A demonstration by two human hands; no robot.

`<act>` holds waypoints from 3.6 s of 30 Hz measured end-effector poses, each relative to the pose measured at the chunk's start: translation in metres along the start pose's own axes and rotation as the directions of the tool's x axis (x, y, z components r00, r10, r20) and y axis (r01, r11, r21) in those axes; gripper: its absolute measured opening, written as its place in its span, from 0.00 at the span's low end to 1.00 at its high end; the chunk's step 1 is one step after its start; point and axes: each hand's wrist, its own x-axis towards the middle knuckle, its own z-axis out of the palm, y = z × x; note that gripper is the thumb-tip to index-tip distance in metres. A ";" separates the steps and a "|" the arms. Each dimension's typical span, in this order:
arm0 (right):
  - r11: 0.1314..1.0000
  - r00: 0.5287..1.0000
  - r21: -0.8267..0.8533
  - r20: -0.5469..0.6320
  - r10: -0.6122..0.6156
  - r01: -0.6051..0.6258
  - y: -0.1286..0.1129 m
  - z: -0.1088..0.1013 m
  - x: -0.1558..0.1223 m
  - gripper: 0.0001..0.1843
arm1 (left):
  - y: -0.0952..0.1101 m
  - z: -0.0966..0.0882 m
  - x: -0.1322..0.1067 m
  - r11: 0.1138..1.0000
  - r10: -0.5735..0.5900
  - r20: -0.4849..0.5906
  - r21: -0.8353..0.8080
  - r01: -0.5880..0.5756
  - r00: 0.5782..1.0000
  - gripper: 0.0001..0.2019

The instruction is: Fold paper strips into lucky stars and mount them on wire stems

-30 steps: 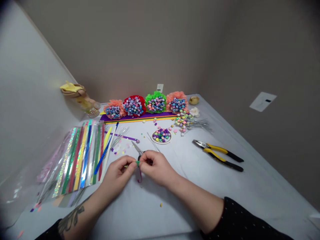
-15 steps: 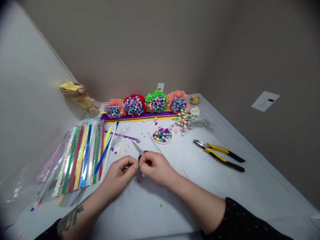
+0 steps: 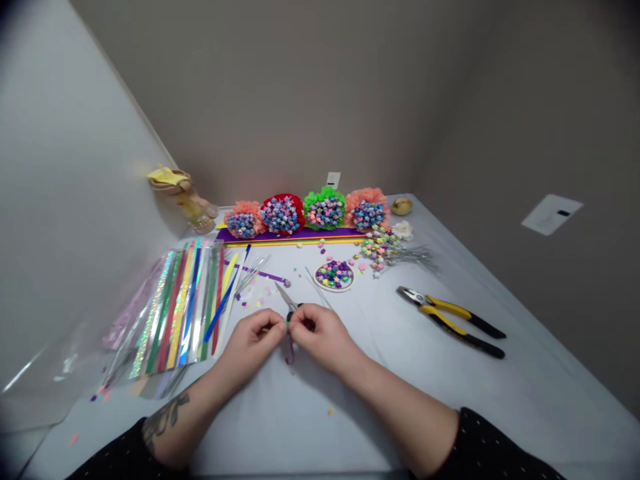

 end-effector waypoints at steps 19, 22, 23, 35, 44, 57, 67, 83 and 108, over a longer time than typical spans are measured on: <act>0.888 0.969 0.398 0.172 0.176 -0.231 0.030 0.000 -0.006 0.17 | -0.008 0.019 -0.017 0.885 0.386 -0.103 0.323 -0.336 0.917 0.10; 0.847 0.955 0.453 0.227 0.192 -0.278 0.027 0.001 -0.009 0.19 | -0.001 0.020 -0.025 0.881 0.344 -0.099 0.380 -0.284 0.934 0.11; 0.839 0.949 0.461 0.253 0.189 -0.290 0.027 0.001 -0.010 0.19 | 0.002 0.021 -0.029 0.878 0.328 -0.105 0.400 -0.263 0.939 0.11; 0.897 0.910 0.334 0.387 0.149 -0.289 0.040 -0.003 -0.015 0.21 | 0.017 0.034 -0.063 0.761 0.236 -0.075 0.635 -0.137 0.969 0.14; 0.873 0.974 0.441 0.168 0.150 -0.210 0.026 -0.011 -0.013 0.18 | 0.032 0.025 -0.027 0.740 0.256 0.039 0.635 -0.222 0.966 0.15; 0.991 0.993 0.107 -0.091 -0.074 0.083 0.015 -0.031 0.009 0.10 | -0.001 0.022 0.020 0.939 0.298 -0.128 0.216 -0.267 0.946 0.09; 0.898 0.914 -0.267 -0.116 -0.390 0.350 0.018 -0.033 0.012 0.06 | -0.005 0.019 0.025 0.981 0.183 -0.125 0.086 -0.173 0.975 0.09; 0.884 0.900 -0.318 -0.158 -0.407 0.344 0.017 -0.027 0.008 0.07 | -0.003 0.020 0.022 0.977 0.201 -0.137 0.103 -0.188 0.970 0.09; 0.832 0.856 -0.357 -0.139 -0.498 0.425 0.013 -0.025 0.007 0.07 | -0.005 0.020 0.019 0.960 0.258 -0.108 0.137 -0.243 0.960 0.10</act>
